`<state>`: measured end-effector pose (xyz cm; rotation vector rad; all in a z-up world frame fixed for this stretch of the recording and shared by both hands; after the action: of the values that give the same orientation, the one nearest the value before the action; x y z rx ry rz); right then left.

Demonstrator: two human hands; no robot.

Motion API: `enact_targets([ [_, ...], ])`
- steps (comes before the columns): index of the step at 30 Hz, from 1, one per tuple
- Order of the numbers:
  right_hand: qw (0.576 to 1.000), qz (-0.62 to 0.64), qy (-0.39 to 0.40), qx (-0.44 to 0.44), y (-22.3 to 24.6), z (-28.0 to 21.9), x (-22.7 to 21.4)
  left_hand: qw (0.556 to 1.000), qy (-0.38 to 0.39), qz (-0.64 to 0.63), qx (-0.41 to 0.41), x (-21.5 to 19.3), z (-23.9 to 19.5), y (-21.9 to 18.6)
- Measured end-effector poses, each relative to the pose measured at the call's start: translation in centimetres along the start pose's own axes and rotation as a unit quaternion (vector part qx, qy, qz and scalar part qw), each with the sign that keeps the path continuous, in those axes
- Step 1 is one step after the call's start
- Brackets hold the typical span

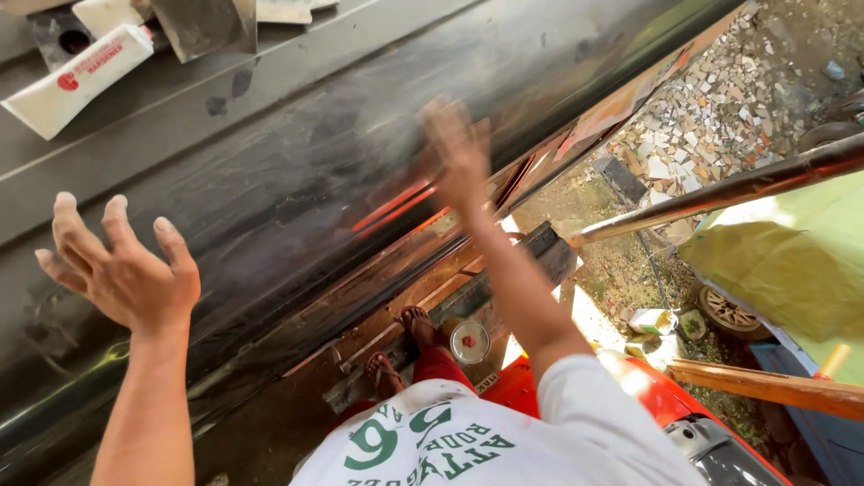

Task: The person retrieves sandpaper and a tube of filler from the trunk of a vehicle, then uses the sandpaper to sand the side panel of a dark-colored car. The person repeatedly rubs the sandpaper over the car's surface in a back-and-forth motion.

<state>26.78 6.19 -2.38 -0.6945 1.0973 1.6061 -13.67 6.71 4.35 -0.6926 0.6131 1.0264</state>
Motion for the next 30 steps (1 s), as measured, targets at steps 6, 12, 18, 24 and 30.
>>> enact_targets([
  [6, 0.993, 0.022, -0.109, -0.047, 4.3, -0.9, 4.9, 1.000, 0.000, 0.026, 0.001, 0.3, -0.5, 0.5],
  [12, 0.984, -0.046, -0.024, 0.168, -10.7, 4.4, -0.3, 1.000, -0.002, 0.018, -0.009, -0.1, -0.5, 0.6],
  [18, 0.999, 0.002, 0.009, -0.046, 14.5, -3.3, 5.8, 0.996, 0.031, -0.044, -0.071, 0.0, -0.2, 1.1],
  [24, 0.990, -0.061, -0.004, 0.125, -5.3, 2.8, 0.1, 0.997, 0.032, -0.024, -0.064, -0.3, 0.1, 0.5],
  [30, 0.999, -0.018, -0.009, -0.044, 9.4, -2.0, 3.9, 0.998, 0.025, -0.024, -0.053, -0.1, 0.0, 0.8],
])
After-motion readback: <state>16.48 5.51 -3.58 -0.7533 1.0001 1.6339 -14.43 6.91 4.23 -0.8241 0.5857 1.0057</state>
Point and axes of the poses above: each hand's wrist, its own z-axis towards the middle knuckle, its own x-axis out of the palm, y = z × x, the point moved 9 cm from there along z, towards the middle knuckle, and after that the axes turned 4 degrees about -z, right-handed, at the moved point
